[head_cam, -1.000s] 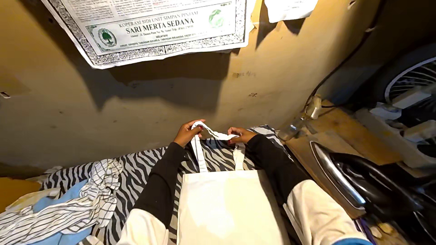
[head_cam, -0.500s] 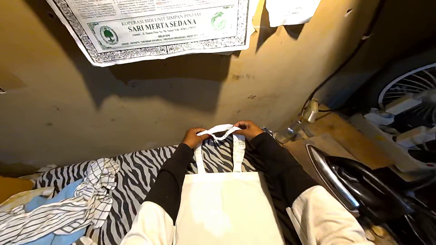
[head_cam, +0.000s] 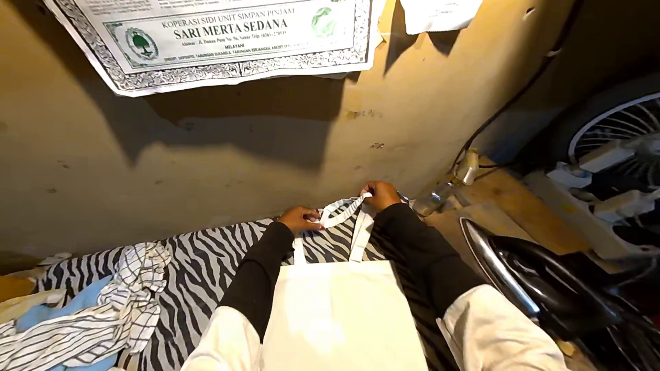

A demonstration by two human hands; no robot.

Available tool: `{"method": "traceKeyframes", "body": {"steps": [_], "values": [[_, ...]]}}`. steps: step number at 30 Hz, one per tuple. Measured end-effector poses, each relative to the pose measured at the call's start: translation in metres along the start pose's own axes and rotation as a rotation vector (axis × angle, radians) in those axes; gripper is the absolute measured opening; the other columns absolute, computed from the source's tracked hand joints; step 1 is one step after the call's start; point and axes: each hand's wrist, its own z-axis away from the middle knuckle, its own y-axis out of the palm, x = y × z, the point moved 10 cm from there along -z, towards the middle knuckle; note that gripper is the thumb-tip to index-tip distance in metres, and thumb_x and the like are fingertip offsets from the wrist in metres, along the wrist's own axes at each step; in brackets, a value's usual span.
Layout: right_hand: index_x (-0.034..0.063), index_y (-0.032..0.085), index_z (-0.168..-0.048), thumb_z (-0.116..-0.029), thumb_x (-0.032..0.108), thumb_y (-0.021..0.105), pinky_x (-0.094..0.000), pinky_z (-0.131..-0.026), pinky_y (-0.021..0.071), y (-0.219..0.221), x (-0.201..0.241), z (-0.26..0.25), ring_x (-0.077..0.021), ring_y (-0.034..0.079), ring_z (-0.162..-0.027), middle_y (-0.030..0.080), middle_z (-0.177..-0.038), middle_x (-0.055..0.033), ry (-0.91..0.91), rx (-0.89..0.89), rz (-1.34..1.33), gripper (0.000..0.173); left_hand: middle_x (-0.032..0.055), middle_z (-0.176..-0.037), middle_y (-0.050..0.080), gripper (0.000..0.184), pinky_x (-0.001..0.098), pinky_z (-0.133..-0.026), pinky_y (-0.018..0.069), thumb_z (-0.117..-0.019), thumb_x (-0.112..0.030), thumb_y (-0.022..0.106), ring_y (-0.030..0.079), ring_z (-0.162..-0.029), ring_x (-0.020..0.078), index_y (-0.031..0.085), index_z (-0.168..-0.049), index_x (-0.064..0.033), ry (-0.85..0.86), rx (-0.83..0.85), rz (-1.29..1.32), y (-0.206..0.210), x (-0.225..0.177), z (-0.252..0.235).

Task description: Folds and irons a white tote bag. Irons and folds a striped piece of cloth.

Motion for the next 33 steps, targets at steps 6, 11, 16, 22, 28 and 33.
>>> {"method": "traceKeyframes", "body": {"steps": [6,11,16,22,28,33], "values": [[-0.0097,0.058,-0.125,-0.0982,0.011,0.068,-0.0635,-0.103,0.0451,0.014,-0.017,-0.005,-0.0482,0.06,-0.122,0.063,-0.124,-0.0336,0.082,0.041,0.04,0.036,0.0252,-0.134,0.063,0.036,0.0605,-0.11,0.0408,-0.106,-0.014,0.047,0.058,-0.129,0.0403,0.063,-0.135,0.0008,-0.17,-0.121,-0.273,-0.012,0.008,-0.005],[-0.0052,0.068,-0.117,-0.0973,0.02,0.073,-0.0633,-0.103,0.0456,0.02,-0.006,-0.004,-0.0452,0.064,-0.116,0.068,-0.117,-0.0296,-0.021,0.126,0.093,0.032,0.0194,-0.14,0.059,0.068,0.0564,-0.111,0.0416,-0.0887,-0.046,0.077,0.055,-0.132,0.0341,0.059,-0.139,-0.0048,-0.186,-0.074,-0.27,-0.004,0.007,-0.009],[-0.0058,0.07,-0.113,-0.0934,0.011,0.076,-0.0612,-0.097,0.0502,0.021,0.003,-0.016,-0.043,0.067,-0.105,0.07,-0.109,-0.0277,-0.127,0.021,-0.07,0.027,0.0242,-0.142,0.057,0.041,0.0598,-0.111,0.0411,-0.1083,-0.019,0.045,0.054,-0.135,0.0395,0.054,-0.144,-0.0006,-0.264,-0.134,-0.348,-0.007,0.004,-0.007],[-0.0052,0.064,-0.13,-0.0931,0.029,0.077,-0.0643,-0.111,0.0402,0.055,-0.028,-0.02,-0.0469,0.053,-0.132,0.058,-0.137,-0.032,0.075,0.203,0.156,0.052,0.0307,-0.127,0.062,0.039,0.0553,-0.106,0.0444,-0.1091,-0.017,0.042,0.061,-0.121,0.0405,0.054,-0.139,0.0058,-0.278,-0.222,0.01,-0.016,0.014,-0.008],[-0.0095,0.052,-0.131,-0.0974,0.004,0.067,-0.0653,-0.098,0.0481,0.033,-0.008,-0.006,-0.0497,0.064,-0.112,0.065,-0.117,-0.0346,-0.001,0.061,-0.104,0.039,0.0248,-0.101,0.067,0.027,0.0543,-0.088,0.0516,-0.1009,-0.018,0.064,0.065,-0.094,0.0361,0.066,-0.115,0.0047,-0.222,-0.388,0.101,-0.035,-0.006,0.005],[-0.004,0.05,-0.141,-0.0867,-0.007,0.074,-0.0571,-0.086,0.0555,-0.003,0.028,0.044,-0.0386,0.067,-0.093,0.067,-0.106,-0.0262,-0.321,-0.075,-0.254,0.06,0.0243,-0.095,0.067,0.025,0.0533,-0.077,0.0541,-0.1021,-0.016,0.061,0.066,-0.082,0.0346,0.065,-0.115,0.005,0.023,-0.51,0.101,-0.056,-0.045,0.051]]}}
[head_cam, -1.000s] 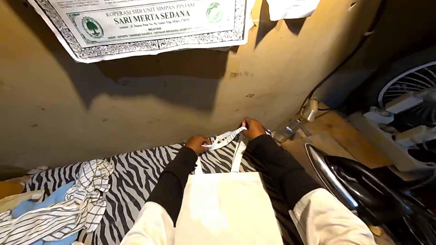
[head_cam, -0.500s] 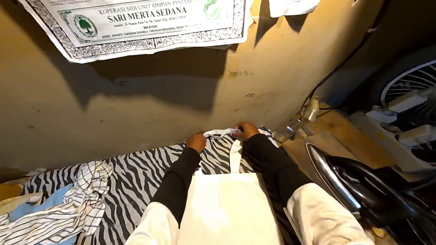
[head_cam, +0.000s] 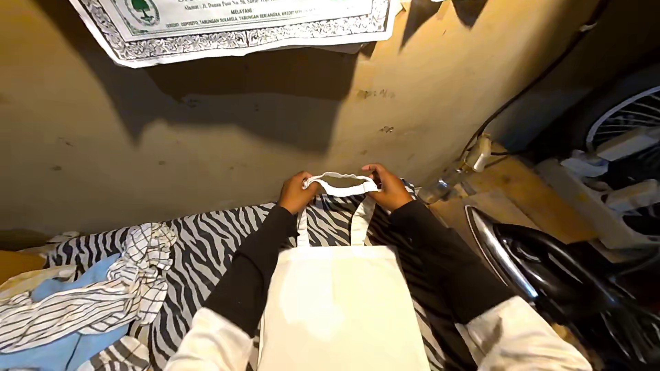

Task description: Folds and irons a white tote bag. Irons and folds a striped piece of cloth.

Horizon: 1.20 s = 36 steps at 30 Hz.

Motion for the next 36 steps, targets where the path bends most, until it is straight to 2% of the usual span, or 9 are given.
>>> {"method": "traceKeyframes", "body": {"steps": [6,11,14,18,21,26,29,32,36], "values": [[0.0041,0.073,-0.119,-0.087,0.029,0.068,-0.0663,-0.087,0.0479,0.003,0.051,0.129,-0.0431,0.067,-0.103,0.073,-0.106,-0.0189,-0.401,-0.135,0.258,0.041,0.0151,-0.103,0.074,0.04,0.0605,-0.101,0.0438,-0.0952,-0.037,0.058,0.068,-0.106,0.0342,0.075,-0.105,-0.0025,0.482,-0.041,-0.365,-0.013,-0.028,0.132],[0.0154,0.075,-0.116,-0.069,0.017,0.085,-0.0756,-0.092,0.0456,0.073,0.034,0.235,-0.0475,0.064,-0.117,0.072,-0.116,-0.0151,-0.399,0.129,0.347,0.049,0.0073,-0.121,0.07,0.036,0.0655,-0.106,0.0383,-0.0897,-0.047,0.067,0.06,-0.125,0.0331,0.073,-0.111,-0.0179,0.601,0.154,-0.449,0.036,0.015,0.244],[0.0173,0.069,-0.132,-0.0766,0.029,0.083,-0.072,-0.102,0.0433,0.075,0.016,0.262,-0.0453,0.054,-0.133,0.063,-0.14,-0.0153,-0.263,0.198,0.241,0.058,0.0132,-0.13,0.066,0.03,0.0572,-0.105,0.0447,-0.0922,-0.031,0.068,0.057,-0.129,0.0359,0.074,-0.114,-0.0114,0.389,0.07,-0.265,0.03,0.031,0.267],[-0.0055,0.065,-0.127,-0.0981,0.017,0.065,-0.0476,-0.08,0.0607,0.045,-0.02,0.26,-0.0312,0.072,-0.09,0.071,-0.108,-0.0222,0.23,-0.011,0.021,0.036,0.0251,-0.128,0.063,0.037,0.0402,-0.092,0.0579,-0.0986,-0.007,0.059,0.069,-0.108,0.0274,0.056,-0.131,0.0104,-0.284,-0.085,0.184,0.023,0.074,0.276],[-0.0085,0.064,-0.124,-0.1037,0.031,0.061,-0.0572,-0.096,0.0498,0.067,-0.038,0.257,-0.0419,0.064,-0.103,0.066,-0.112,-0.0288,0.527,0.089,0.022,0.045,0.0208,-0.132,0.06,0.04,0.0328,-0.091,0.0567,-0.1083,-0.007,0.041,0.069,-0.103,0.0184,0.039,-0.145,0.008,-0.61,-0.083,0.612,0.04,0.097,0.271],[-0.0101,0.064,-0.12,-0.0971,0.035,0.071,-0.0583,-0.1,0.046,0.09,-0.027,0.254,-0.0445,0.06,-0.111,0.064,-0.115,-0.0297,0.538,0.081,0.035,0.051,0.0169,-0.129,0.063,0.038,0.0329,-0.092,0.0551,-0.111,-0.01,0.033,0.068,-0.103,0.0157,0.04,-0.145,0.0058,-0.669,0.018,0.89,0.064,0.091,0.246],[-0.0095,0.059,-0.13,-0.0965,0.042,0.071,-0.0601,-0.101,0.0469,0.093,-0.024,0.255,-0.0442,0.061,-0.113,0.065,-0.119,-0.0287,0.603,0.08,0.055,0.063,0.0146,-0.119,0.068,0.037,0.0338,-0.087,0.0568,-0.1112,-0.01,0.032,0.07,-0.099,0.0175,0.043,-0.144,0.0044,-0.661,0.121,0.918,0.075,0.086,0.238],[-0.0088,0.065,-0.119,-0.0995,0.04,0.067,-0.0621,-0.101,0.0453,0.098,-0.023,0.254,-0.0461,0.061,-0.117,0.067,-0.117,-0.0294,0.65,0.211,0.131,0.053,0.0089,-0.099,0.071,0.035,0.0332,-0.08,0.0597,-0.1118,-0.014,0.034,0.072,-0.085,0.0169,0.048,-0.139,0.0042,-0.679,0.275,0.86,0.092,0.079,0.243],[-0.009,0.062,-0.105,-0.103,0.024,0.06,-0.0545,-0.082,0.0498,0.096,-0.024,0.255,-0.0348,0.062,-0.087,0.063,-0.094,-0.0237,0.61,0.187,-0.043,0.034,0.0082,-0.091,0.067,0.027,0.0298,-0.066,0.0581,-0.1072,-0.014,0.051,0.067,-0.072,0.0136,0.056,-0.128,0.0024,-0.715,0.246,0.755,0.086,0.081,0.257]]}}
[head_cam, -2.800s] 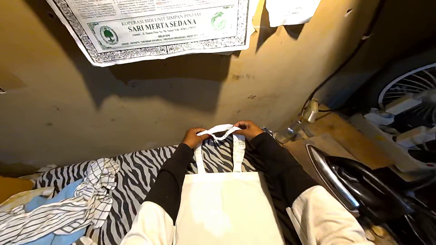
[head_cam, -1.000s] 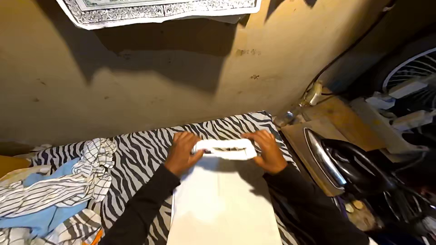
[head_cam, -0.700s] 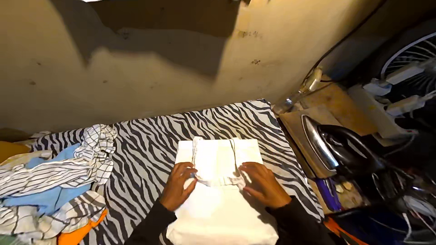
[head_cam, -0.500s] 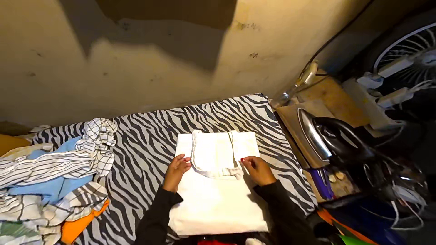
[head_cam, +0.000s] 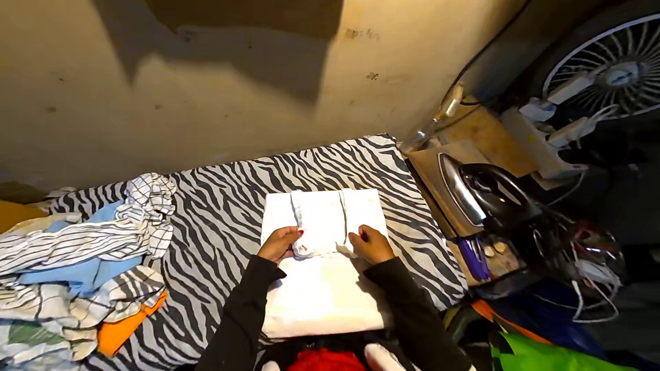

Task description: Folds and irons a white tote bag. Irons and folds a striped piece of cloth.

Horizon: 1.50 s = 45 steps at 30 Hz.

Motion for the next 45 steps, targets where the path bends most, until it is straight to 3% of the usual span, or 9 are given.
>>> {"method": "traceKeyframes", "body": {"steps": [7,14,22,25,30,33,37,41,45], "values": [[-0.0054,0.044,-0.129,-0.1043,0.01,0.059,-0.0267,-0.051,0.0511,0.01,-0.012,0.019,-0.0093,0.056,-0.054,0.058,-0.076,-0.007,0.125,0.004,-0.508,0.033,0.0043,-0.087,0.067,0.015,0.029,-0.071,0.0593,-0.1064,-0.01,0.051,0.068,-0.073,0.0113,0.059,-0.113,0.0015,0.078,-0.052,0.072,-0.005,0.001,0.025],[-0.0041,0.052,-0.138,-0.0991,0.023,0.069,-0.0498,-0.074,0.0547,0.002,-0.016,0.02,-0.0286,0.064,-0.075,0.066,-0.091,-0.016,-0.01,-0.172,-0.106,0.051,0.0077,-0.08,0.067,0.023,0.026,-0.062,0.0585,-0.0985,-0.007,0.066,0.066,-0.062,0.0108,0.058,-0.115,0.0066,0.05,-0.189,-0.101,-0.004,0.019,0.022],[-0.0059,0.048,-0.139,-0.0916,0.0,0.073,-0.0282,-0.067,0.0602,0.003,-0.003,0.026,-0.0114,0.068,-0.074,0.067,-0.099,-0.0124,-0.054,-0.133,-0.552,0.053,0.0103,-0.085,0.064,0.018,0.0277,-0.058,0.0585,-0.0965,-0.004,0.068,0.064,-0.06,0.0121,0.059,-0.108,0.0071,0.152,-0.34,-0.09,-0.004,0.005,0.03],[-0.0045,0.05,-0.141,-0.0914,0.002,0.073,-0.0339,-0.069,0.0594,0.004,-0.014,0.025,-0.0174,0.068,-0.075,0.067,-0.103,-0.0158,-0.037,-0.176,-0.427,0.055,0.015,-0.091,0.061,0.028,0.0301,-0.057,0.0614,-0.0964,-0.005,0.068,0.066,-0.056,0.0151,0.057,-0.118,0.0081,0.183,-0.447,-0.278,-0.011,0.003,0.038],[-0.0026,0.043,-0.148,-0.0932,0.011,0.074,-0.0413,-0.065,0.0593,0.011,-0.021,0.029,-0.0228,0.066,-0.067,0.066,-0.1,-0.0173,-0.044,-0.186,-0.208,0.064,0.0291,-0.135,0.057,0.06,0.0522,-0.089,0.0557,-0.0902,-0.014,0.072,0.066,-0.108,0.0403,0.051,-0.143,0.0062,0.457,-0.595,-0.893,0.005,-0.006,0.06],[-0.0026,0.039,-0.15,-0.0966,0.012,0.069,-0.0364,-0.058,0.0602,0.01,-0.022,0.034,-0.0185,0.066,-0.06,0.066,-0.095,-0.0151,-0.056,-0.207,-0.24,0.063,0.026,-0.135,0.062,0.053,0.0636,-0.099,0.0472,-0.0871,-0.023,0.074,0.06,-0.123,0.0473,0.064,-0.133,0.0009,0.823,-0.521,-1.108,0.043,-0.012,0.079],[-0.0063,0.054,-0.139,-0.0886,0.009,0.07,-0.039,-0.061,0.0562,-0.005,0.004,0.05,-0.0244,0.065,-0.071,0.065,-0.12,-0.0239,-0.404,-0.307,-0.001,0.055,0.0119,-0.113,0.073,0.038,0.0706,-0.108,0.0341,-0.0903,-0.035,0.074,0.066,-0.116,0.0351,0.074,-0.117,-0.0081,0.849,-0.138,-1.259,0.08,0.008,0.07],[0.0059,0.063,-0.137,-0.0907,0.019,0.076,-0.0466,-0.065,0.0594,0.021,0.027,0.059,-0.026,0.069,-0.074,0.061,-0.139,-0.0185,-0.631,0.096,0.218,0.05,0.0128,-0.098,0.075,0.022,0.0673,-0.106,0.0362,-0.0966,-0.023,0.067,0.07,-0.104,0.0345,0.077,-0.1,-0.0042,0.836,-0.106,-1.258,0.083,0.01,0.065],[0.0007,0.073,-0.109,-0.1033,0.02,0.059,-0.0555,-0.077,0.0577,0.027,0.025,0.048,-0.0339,0.072,-0.088,0.072,-0.107,-0.0175,-0.622,0.187,0.342,0.025,0.0139,-0.094,0.076,0.024,0.064,-0.107,0.0361,-0.1015,-0.019,0.059,0.072,-0.096,0.0345,0.077,-0.106,-0.0031,0.733,-0.121,-1.234,0.081,0.003,0.058]]}}
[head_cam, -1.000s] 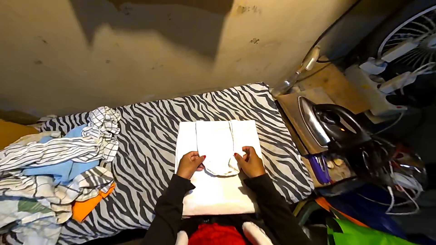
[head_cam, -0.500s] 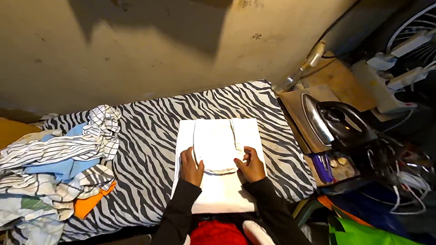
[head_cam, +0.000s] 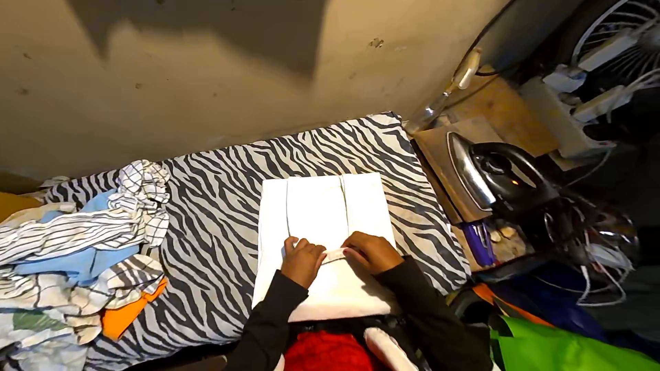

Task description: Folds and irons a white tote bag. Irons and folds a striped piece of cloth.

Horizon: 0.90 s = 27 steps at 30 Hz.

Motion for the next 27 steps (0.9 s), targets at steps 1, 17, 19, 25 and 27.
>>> {"method": "traceKeyframes", "body": {"steps": [1,17,19,25,27], "values": [[0.0002,0.074,-0.108,-0.1042,0.02,0.057,-0.0559,-0.079,0.0575,-0.002,0.001,-0.002,-0.0347,0.072,-0.089,0.073,-0.102,-0.018,-0.001,-0.003,0.005,0.026,0.0147,-0.096,0.076,0.025,0.0636,-0.109,0.0341,-0.1025,-0.018,0.057,0.071,-0.099,0.0354,0.076,-0.11,-0.0025,-0.039,0.039,0.017,0.002,0.003,-0.001],[-0.0006,0.075,-0.101,-0.0984,0.024,0.066,-0.0496,-0.077,0.0582,0.004,-0.013,0.007,-0.0353,0.067,-0.089,0.063,-0.11,-0.0234,0.182,-0.196,-0.037,0.027,0.0163,-0.086,0.07,0.041,0.0484,-0.064,0.0572,-0.0966,-0.019,0.066,0.067,-0.068,0.0306,0.066,-0.134,-0.0047,-0.198,-0.182,0.129,-0.019,0.04,0.046],[-0.002,0.075,-0.098,-0.0966,0.024,0.068,-0.0503,-0.079,0.0569,0.003,-0.016,0.012,-0.0378,0.065,-0.091,0.063,-0.105,-0.024,0.231,-0.274,-0.043,0.027,0.0179,-0.094,0.07,0.033,0.0489,-0.074,0.0585,-0.0958,-0.021,0.068,0.069,-0.082,0.0335,0.072,-0.123,-0.0038,-0.179,-0.118,0.141,-0.014,0.041,0.038],[-0.0025,0.075,-0.092,-0.0968,0.028,0.068,-0.0511,-0.081,0.054,-0.001,-0.018,0.026,-0.0395,0.062,-0.093,0.061,-0.097,-0.0231,0.379,-0.395,-0.053,0.032,0.0248,-0.107,0.066,0.031,0.0527,-0.091,0.052,-0.099,-0.025,0.065,0.063,-0.104,0.0421,0.074,-0.1,0.0046,-0.216,0.068,0.15,-0.01,0.046,0.013],[-0.0034,0.073,-0.092,-0.0964,0.028,0.069,-0.0513,-0.08,0.0542,0.001,-0.02,0.022,-0.0398,0.063,-0.093,0.061,-0.098,-0.0235,0.388,-0.387,-0.042,0.032,0.0256,-0.11,0.065,0.033,0.0553,-0.094,0.0493,-0.1011,-0.026,0.063,0.061,-0.109,0.0433,0.073,-0.104,0.0045,-0.288,0.146,0.135,-0.007,0.051,0.009]]}}
